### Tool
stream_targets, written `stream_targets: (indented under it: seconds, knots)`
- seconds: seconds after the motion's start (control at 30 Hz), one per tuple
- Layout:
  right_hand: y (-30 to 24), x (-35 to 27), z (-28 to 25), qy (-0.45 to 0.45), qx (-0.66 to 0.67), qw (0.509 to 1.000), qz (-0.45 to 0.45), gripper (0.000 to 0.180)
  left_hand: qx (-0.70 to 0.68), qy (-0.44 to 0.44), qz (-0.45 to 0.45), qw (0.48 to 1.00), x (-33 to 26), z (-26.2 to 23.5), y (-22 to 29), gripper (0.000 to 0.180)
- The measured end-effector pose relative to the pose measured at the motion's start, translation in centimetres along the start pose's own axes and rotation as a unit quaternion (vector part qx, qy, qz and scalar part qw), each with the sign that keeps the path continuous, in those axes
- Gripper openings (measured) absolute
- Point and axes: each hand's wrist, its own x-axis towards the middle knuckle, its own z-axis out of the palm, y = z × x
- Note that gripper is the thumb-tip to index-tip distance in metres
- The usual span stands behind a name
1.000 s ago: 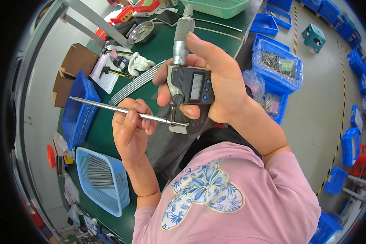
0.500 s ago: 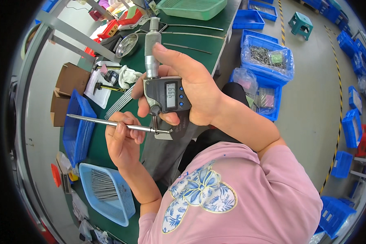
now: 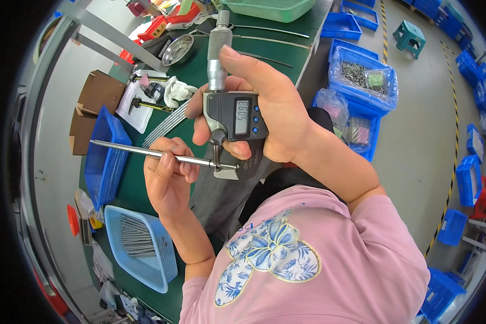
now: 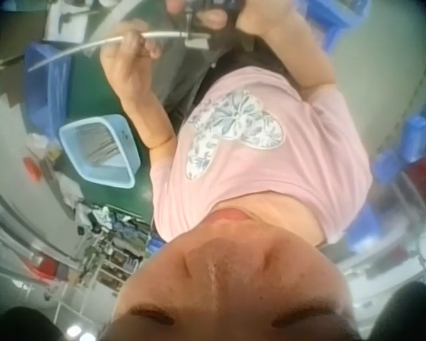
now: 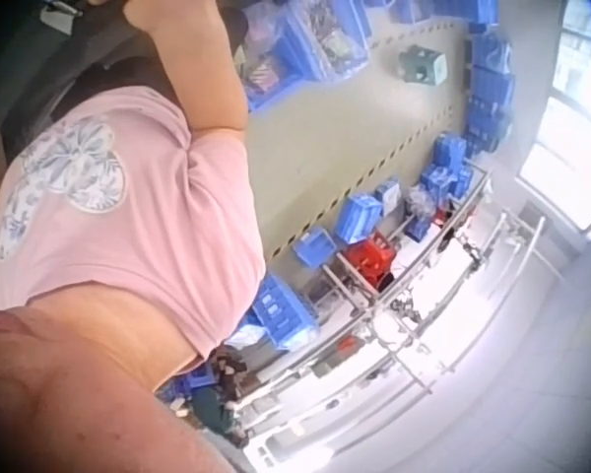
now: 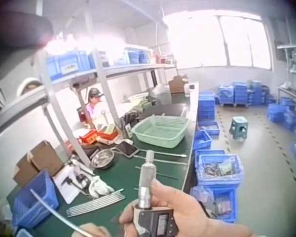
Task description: Using a digital micrometer to measure the thickness of various thin metal rods at a workbench.
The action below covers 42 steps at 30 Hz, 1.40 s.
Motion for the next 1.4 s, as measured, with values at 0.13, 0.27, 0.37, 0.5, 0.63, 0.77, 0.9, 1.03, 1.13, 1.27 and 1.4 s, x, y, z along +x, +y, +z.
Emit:
stream_targets:
  seconds: [0.13, 0.27, 0.37, 0.5, 0.63, 0.77, 0.9, 1.03, 1.13, 1.27, 1.4]
  knots:
    - [0.08, 0.11, 0.1, 0.001, 0.002, 1.0, 0.004, 0.061, 0.01, 0.017, 0.002, 1.0, -0.13, 0.14, 0.06, 0.018]
    - [0.07, 0.14, -0.02, -0.007, 0.015, 1.0, 0.016, 0.061, 0.011, 0.01, 0.0, 1.0, 0.02, -0.04, 0.01, 0.017]
    - [0.05, 0.23, -0.15, -0.018, -0.011, 1.0, 0.017, 0.069, 0.007, 0.008, 0.001, 1.0, -0.05, -0.14, 0.05, 0.017]
    - [0.25, 0.18, -0.18, -0.018, -0.034, 0.999, 0.005, 0.069, 0.015, 0.019, -0.001, 1.0, -0.14, -0.07, 0.11, 0.017]
    - [0.16, -0.09, 0.09, 0.0, -0.029, 1.0, -0.006, 0.068, 0.0, 0.001, -0.001, 1.0, 0.0, 0.06, 0.21, 0.017]
    - [0.31, -0.03, -0.2, -0.02, 0.017, 1.0, 0.003, 0.062, -0.002, 0.005, -0.003, 1.0, -0.16, 0.02, 0.28, 0.018]
    - [0.17, 0.0, -0.09, -0.021, 0.023, 0.999, 0.006, 0.061, 0.002, -0.006, -0.003, 1.0, -0.04, -0.01, 0.18, 0.018]
    - [0.23, 0.06, -0.2, -0.024, 0.016, 1.0, 0.008, 0.06, 0.0, 0.0, -0.005, 1.0, -0.09, 0.06, 0.15, 0.017]
    - [0.38, 0.17, -0.41, -0.025, -0.001, 1.0, 0.011, 0.07, 0.003, 0.0, -0.004, 1.0, -0.22, -0.13, 0.14, 0.017]
    - [0.33, -0.03, -0.34, -0.04, 0.023, 0.999, 0.005, 0.06, -0.007, -0.003, -0.007, 1.0, -0.16, -0.22, 0.06, 0.016]
    - [0.33, -0.23, -0.18, -0.018, 0.016, 1.0, 0.006, 0.064, -0.012, 0.003, -0.009, 1.0, -0.27, -0.03, 0.27, 0.016]
